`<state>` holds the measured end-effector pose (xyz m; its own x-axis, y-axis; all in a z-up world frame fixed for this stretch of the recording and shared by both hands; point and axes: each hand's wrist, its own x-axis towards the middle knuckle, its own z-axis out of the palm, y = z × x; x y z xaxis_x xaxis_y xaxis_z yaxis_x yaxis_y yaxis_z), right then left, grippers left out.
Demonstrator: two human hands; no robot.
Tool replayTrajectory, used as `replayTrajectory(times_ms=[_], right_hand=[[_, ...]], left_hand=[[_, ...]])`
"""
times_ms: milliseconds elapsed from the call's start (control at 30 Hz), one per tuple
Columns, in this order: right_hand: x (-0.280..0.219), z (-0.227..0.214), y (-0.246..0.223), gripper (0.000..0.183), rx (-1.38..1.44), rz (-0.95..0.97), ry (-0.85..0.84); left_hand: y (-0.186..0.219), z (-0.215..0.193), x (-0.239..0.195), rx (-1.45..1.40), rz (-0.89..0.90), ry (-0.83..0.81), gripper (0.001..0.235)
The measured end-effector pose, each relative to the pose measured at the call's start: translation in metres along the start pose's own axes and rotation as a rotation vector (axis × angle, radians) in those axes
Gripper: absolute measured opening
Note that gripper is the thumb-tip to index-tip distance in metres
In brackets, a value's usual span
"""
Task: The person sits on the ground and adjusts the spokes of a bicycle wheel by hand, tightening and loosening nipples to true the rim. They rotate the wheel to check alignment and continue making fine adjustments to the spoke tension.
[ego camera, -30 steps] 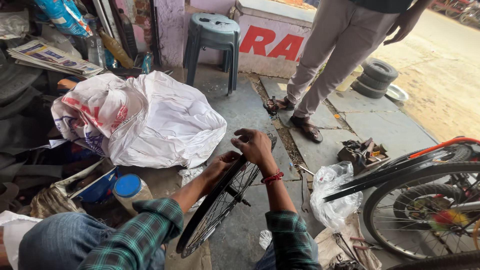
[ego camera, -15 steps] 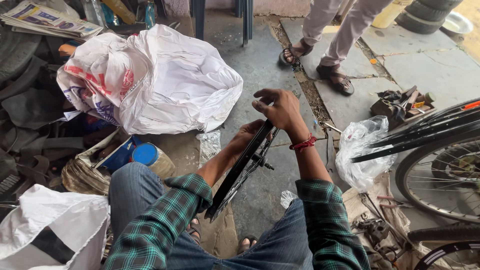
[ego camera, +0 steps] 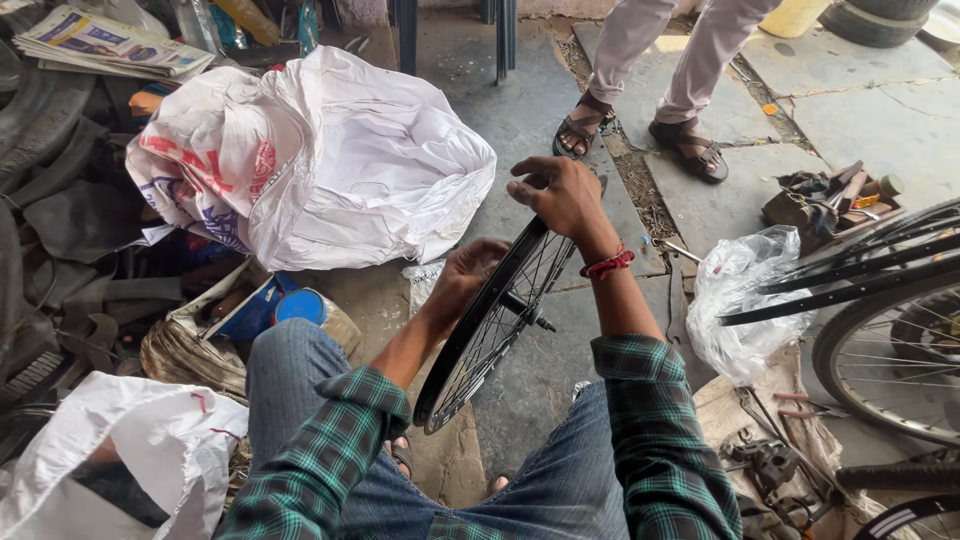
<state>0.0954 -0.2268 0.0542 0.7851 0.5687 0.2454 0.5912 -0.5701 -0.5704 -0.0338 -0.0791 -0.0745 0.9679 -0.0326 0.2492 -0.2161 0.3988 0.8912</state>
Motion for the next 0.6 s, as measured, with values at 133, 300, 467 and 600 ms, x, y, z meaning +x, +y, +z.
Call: replayTrajectory(times_ms=[133, 300, 467, 600], right_hand=[[0.011, 0.000, 0.007, 0.038, -0.005, 0.056, -0.040], [0.019, 0.001, 0.014, 0.037, -0.023, 0.064, -0.050], [0.027, -0.008, 0.026, 0.037, 0.013, 0.085, -0.048], [0.031, -0.016, 0.040, 0.038, 0.009, 0.123, -0.073]], left_hand=[[-0.024, -0.014, 0.014, -0.270, 0.016, -0.102, 0.031], [-0.057, -0.020, 0.048, -0.293, 0.162, -0.134, 0.039], [-0.066, -0.020, 0.067, -0.215, 0.266, -0.090, 0.046], [-0.074, -0.008, 0.076, -0.273, 0.170, -0.057, 0.043]])
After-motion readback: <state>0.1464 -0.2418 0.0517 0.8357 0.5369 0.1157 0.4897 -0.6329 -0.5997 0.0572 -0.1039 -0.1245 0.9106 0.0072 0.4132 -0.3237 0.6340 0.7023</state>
